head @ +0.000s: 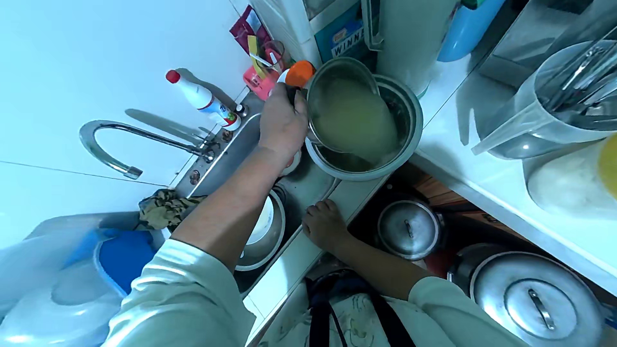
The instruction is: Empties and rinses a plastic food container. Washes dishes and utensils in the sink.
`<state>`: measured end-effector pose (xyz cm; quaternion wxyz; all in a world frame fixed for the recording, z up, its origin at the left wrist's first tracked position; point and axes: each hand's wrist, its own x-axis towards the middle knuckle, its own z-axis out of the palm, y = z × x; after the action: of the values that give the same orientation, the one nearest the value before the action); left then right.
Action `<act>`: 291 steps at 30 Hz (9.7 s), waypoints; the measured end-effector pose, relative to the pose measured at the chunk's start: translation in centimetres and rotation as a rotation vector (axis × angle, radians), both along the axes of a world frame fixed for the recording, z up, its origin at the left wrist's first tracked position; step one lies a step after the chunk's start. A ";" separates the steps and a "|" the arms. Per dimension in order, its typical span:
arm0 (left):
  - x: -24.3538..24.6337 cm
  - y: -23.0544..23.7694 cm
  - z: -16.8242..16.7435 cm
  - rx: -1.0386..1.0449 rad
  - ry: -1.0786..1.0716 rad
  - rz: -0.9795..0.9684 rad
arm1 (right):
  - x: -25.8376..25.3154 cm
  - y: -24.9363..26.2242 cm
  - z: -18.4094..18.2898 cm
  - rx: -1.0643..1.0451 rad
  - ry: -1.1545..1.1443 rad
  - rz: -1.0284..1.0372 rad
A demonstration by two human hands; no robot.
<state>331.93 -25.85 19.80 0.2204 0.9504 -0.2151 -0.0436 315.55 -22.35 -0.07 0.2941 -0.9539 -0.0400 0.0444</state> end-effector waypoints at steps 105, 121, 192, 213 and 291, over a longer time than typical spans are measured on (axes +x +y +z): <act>-2.5 33.3 -19.7 0.268 0.408 0.553 | 0.0 1.2 -0.5 -0.333 -0.133 -0.076; 0.2 28.8 -14.5 0.161 0.357 0.498 | 0.1 1.3 -0.7 -0.324 -0.141 -0.100; -5.7 34.9 -26.0 -1.492 0.926 1.379 | -0.3 1.4 -0.7 -0.328 -0.157 -0.100; -5.0 35.8 -24.9 -0.960 0.641 1.247 | -0.3 1.5 -0.7 -0.336 -0.124 -0.107; 0.3 30.7 -28.8 0.265 0.411 0.119 | 0.0 1.1 -0.8 -0.306 -0.138 -0.110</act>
<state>332.24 4.88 -9.03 0.1351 0.9531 -0.1020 -0.2507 315.54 -21.21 -0.84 0.1438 -0.9891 -0.0006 -0.0317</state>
